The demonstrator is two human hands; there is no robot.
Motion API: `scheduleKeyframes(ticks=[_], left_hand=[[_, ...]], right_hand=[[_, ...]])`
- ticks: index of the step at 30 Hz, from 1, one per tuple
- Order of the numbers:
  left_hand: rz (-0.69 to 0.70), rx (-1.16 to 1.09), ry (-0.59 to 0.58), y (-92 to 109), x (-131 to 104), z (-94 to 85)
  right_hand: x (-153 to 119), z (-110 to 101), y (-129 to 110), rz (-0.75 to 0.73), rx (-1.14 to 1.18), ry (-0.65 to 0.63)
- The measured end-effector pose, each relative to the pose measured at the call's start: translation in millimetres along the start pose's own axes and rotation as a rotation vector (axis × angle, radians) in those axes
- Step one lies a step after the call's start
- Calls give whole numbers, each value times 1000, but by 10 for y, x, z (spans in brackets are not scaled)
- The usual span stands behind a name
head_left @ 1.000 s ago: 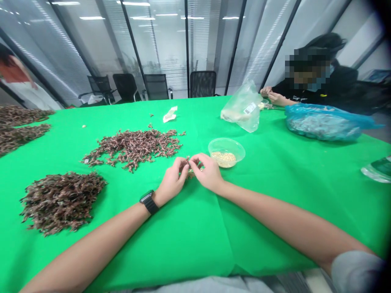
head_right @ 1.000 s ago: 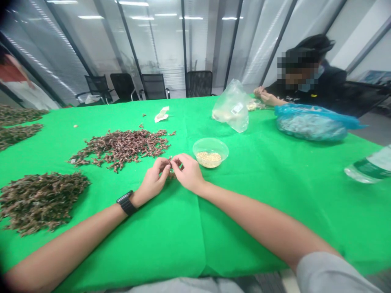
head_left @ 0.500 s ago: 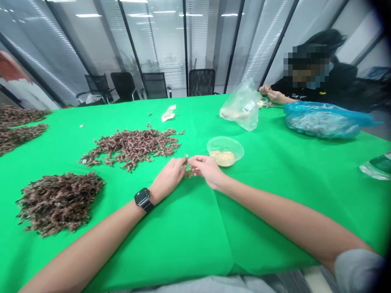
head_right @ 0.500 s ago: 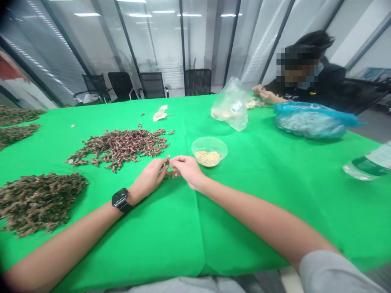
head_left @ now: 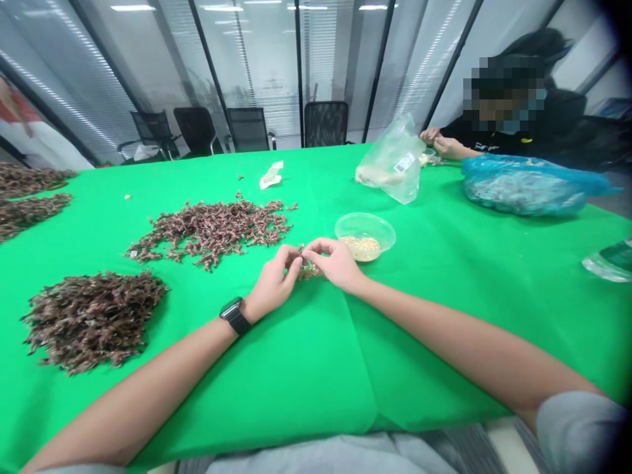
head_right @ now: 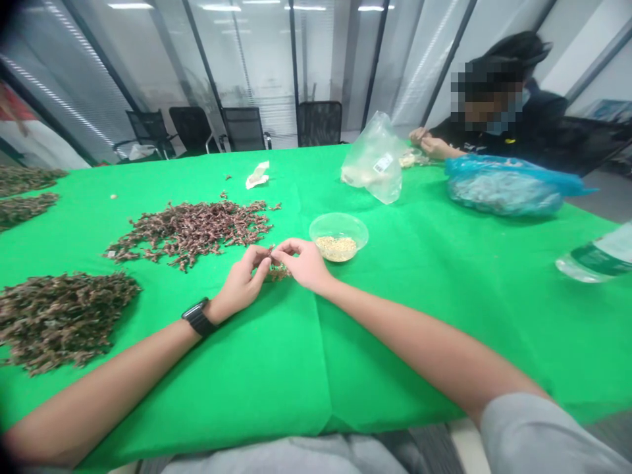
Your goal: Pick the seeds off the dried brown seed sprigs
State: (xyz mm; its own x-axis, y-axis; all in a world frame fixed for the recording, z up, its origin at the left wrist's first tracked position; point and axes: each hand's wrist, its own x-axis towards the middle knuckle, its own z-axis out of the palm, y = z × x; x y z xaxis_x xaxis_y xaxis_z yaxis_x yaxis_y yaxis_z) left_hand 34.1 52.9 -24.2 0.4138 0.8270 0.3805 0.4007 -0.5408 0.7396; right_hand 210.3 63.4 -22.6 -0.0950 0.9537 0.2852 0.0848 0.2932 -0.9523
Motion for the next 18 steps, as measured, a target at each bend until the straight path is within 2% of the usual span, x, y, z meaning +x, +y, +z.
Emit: scheduleKeyframes(ticks=[3, 7, 11, 18], left_hand=[[-4, 7, 11, -3, 6, 5], [-6, 43, 16, 5, 15, 8], [-9, 64, 35, 9, 21, 13], [-20, 52, 22, 11, 11, 9]], right_hand=[[-17, -3, 0, -82, -82, 6], [-65, 12, -20, -120, -194, 56], [-95, 26, -35, -156, -241, 47], [-82, 11, 26, -127, -212, 45]])
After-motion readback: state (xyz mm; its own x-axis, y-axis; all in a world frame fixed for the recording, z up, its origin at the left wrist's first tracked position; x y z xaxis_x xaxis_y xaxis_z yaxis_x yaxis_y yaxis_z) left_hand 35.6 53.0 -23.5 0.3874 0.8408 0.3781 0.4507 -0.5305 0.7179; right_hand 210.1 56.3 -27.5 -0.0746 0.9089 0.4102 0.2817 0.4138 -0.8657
